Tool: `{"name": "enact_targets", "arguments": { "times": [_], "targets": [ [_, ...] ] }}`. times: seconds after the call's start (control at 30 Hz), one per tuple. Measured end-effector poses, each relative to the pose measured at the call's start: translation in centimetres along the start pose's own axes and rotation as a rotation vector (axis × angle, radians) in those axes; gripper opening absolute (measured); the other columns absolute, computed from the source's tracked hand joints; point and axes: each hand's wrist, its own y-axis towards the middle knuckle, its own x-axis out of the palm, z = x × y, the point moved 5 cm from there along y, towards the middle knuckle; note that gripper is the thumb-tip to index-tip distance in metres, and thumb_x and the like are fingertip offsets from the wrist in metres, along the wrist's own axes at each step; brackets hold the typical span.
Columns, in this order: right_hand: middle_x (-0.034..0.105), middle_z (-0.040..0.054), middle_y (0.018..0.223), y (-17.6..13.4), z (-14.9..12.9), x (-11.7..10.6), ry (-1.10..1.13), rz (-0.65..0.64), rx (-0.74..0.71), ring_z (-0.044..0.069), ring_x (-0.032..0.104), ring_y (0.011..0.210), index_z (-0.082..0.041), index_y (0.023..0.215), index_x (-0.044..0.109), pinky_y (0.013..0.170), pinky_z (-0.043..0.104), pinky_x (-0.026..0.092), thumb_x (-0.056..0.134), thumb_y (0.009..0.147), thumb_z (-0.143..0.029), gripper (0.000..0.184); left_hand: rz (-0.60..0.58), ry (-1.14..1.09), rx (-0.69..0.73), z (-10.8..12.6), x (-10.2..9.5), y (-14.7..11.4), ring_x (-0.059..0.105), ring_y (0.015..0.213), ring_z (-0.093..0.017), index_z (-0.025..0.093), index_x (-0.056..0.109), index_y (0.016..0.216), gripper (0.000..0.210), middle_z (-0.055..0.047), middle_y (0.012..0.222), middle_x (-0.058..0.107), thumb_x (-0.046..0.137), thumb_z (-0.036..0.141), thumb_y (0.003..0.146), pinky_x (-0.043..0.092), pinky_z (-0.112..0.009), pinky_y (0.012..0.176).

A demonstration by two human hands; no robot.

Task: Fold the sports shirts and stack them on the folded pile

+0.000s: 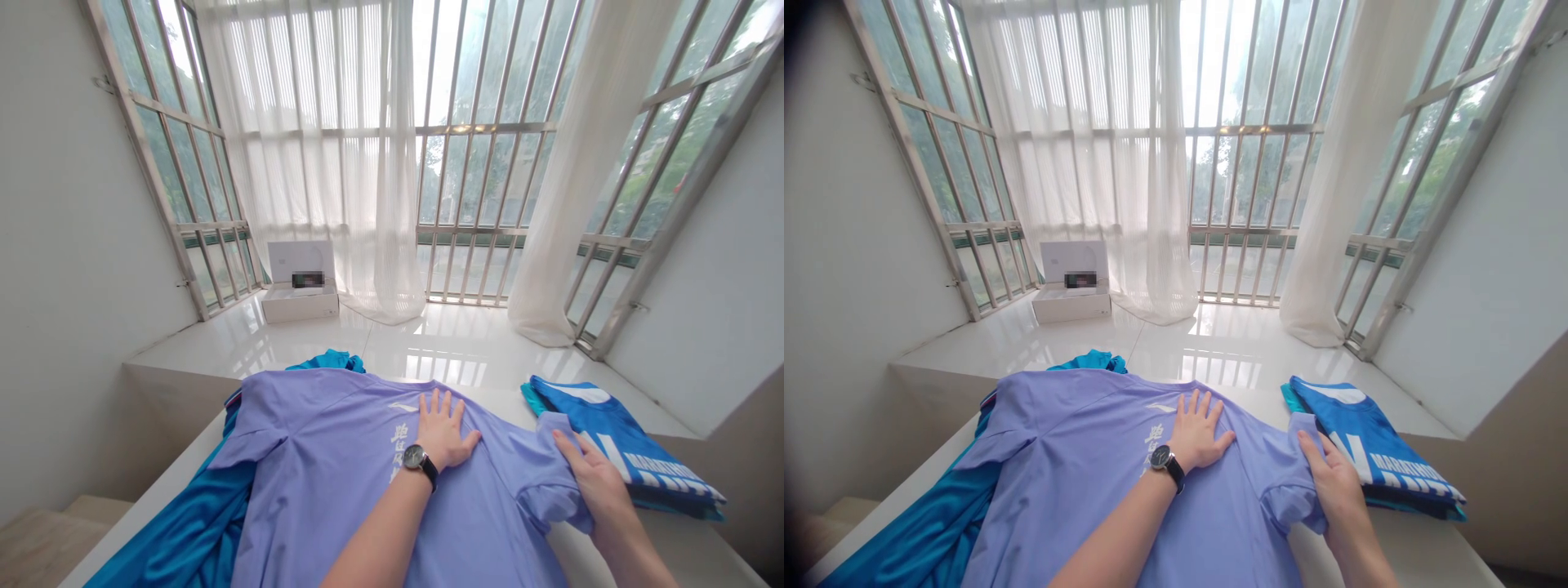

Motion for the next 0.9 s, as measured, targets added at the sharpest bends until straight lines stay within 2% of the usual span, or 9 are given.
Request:
{"name": "enact_targets", "arguments": {
  "times": [0.1,0.17,0.27,0.37,0.47,0.6,0.7,0.77,0.9],
  "targets": [
    [0.077,-0.0014,0.077,-0.4,0.1,0.6,0.034,0.030,0.031,0.022,0.076,0.073,-0.027,0.110,0.067,0.060,0.030,0.064,0.083,0.065,-0.048,0.053,-0.001,0.002,-0.004,0.1,-0.3,0.2,0.003,0.152,-0.037,0.019,0.034,0.155,0.083,-0.015,0.164,0.020,0.032,0.072,0.090,-0.006,-0.063,0.118],
    [0.077,-0.0020,0.076,-0.7,0.1,1.1,0.054,0.016,0.020,0.022,0.075,0.070,-0.027,0.110,0.067,0.060,0.030,0.064,0.083,0.064,-0.047,0.053,-0.052,-0.018,0.005,0.1,-0.7,0.3,0.003,0.152,-0.038,0.018,0.032,0.155,0.085,-0.017,0.164,0.019,0.037,0.072,0.089,-0.004,-0.063,0.119],
    [0.076,-0.0020,0.075,-1.0,0.0,1.7,0.076,-0.001,0.005,0.021,0.075,0.067,-0.025,0.110,0.067,0.060,0.029,0.064,0.084,0.064,-0.044,0.053,-0.097,-0.057,0.036,0.0,-2.4,-0.2,0.004,0.152,-0.037,0.016,0.027,0.157,0.085,-0.019,0.164,0.017,0.041,0.068,0.090,0.002,-0.062,0.119],
    [0.076,-0.0015,0.074,-1.2,-0.3,2.0,0.090,-0.009,-0.003,0.021,0.074,0.068,-0.024,0.111,0.067,0.058,0.029,0.063,0.085,0.063,-0.039,0.053,-0.064,0.017,0.076,-0.3,-4.9,-2.1,0.004,0.152,-0.037,0.014,0.033,0.153,0.078,-0.020,0.163,0.020,0.047,0.058,0.091,0.003,-0.061,0.120],
    [0.075,-0.0022,0.074,-1.5,-0.6,2.6,0.140,-0.034,0.011,0.019,0.073,0.067,-0.025,0.109,0.067,0.056,0.027,0.061,0.086,0.062,-0.036,0.052,-0.083,0.126,0.033,-1.2,-6.4,-4.8,0.006,0.152,-0.039,0.011,0.042,0.148,0.073,-0.022,0.161,0.025,0.053,0.053,0.089,0.005,-0.061,0.120],
    [0.074,-0.0027,0.079,-2.1,-0.6,4.1,0.192,-0.011,-0.028,0.017,0.071,0.068,-0.025,0.109,0.066,0.057,0.026,0.060,0.087,0.060,-0.042,0.056,-0.115,0.148,-0.048,-3.0,-5.9,-8.0,0.009,0.151,-0.040,0.017,0.039,0.151,0.073,-0.017,0.162,0.026,0.042,0.060,0.092,0.008,-0.062,0.119],
    [0.073,-0.0024,0.083,-2.6,0.4,6.0,0.172,-0.027,-0.099,0.016,0.070,0.072,-0.026,0.116,0.064,0.063,0.026,0.060,0.086,0.062,-0.049,0.063,-0.058,0.122,-0.035,-3.8,-4.7,-9.2,0.011,0.151,-0.038,0.023,0.034,0.154,0.073,-0.013,0.164,0.023,0.032,0.065,0.095,0.007,-0.062,0.120],
    [0.073,-0.0009,0.086,-3.0,1.4,7.7,0.121,-0.109,-0.132,0.017,0.070,0.074,-0.025,0.123,0.060,0.064,0.027,0.059,0.084,0.065,-0.052,0.069,0.004,0.122,-0.015,-4.1,-4.3,-9.5,0.013,0.151,-0.037,0.024,0.034,0.155,0.072,-0.012,0.164,0.024,0.029,0.065,0.096,0.006,-0.060,0.121],
    [0.073,0.0076,0.103,-3.9,3.6,10.8,-0.002,-0.439,-0.122,0.023,0.072,0.082,-0.025,0.129,0.057,0.062,0.033,0.058,0.083,0.065,-0.055,0.075,0.042,0.125,0.018,-4.2,-4.1,-9.5,0.017,0.150,-0.035,0.022,0.037,0.153,0.068,-0.012,0.162,0.028,0.035,0.058,0.096,0.009,-0.058,0.122]
  ]
}}
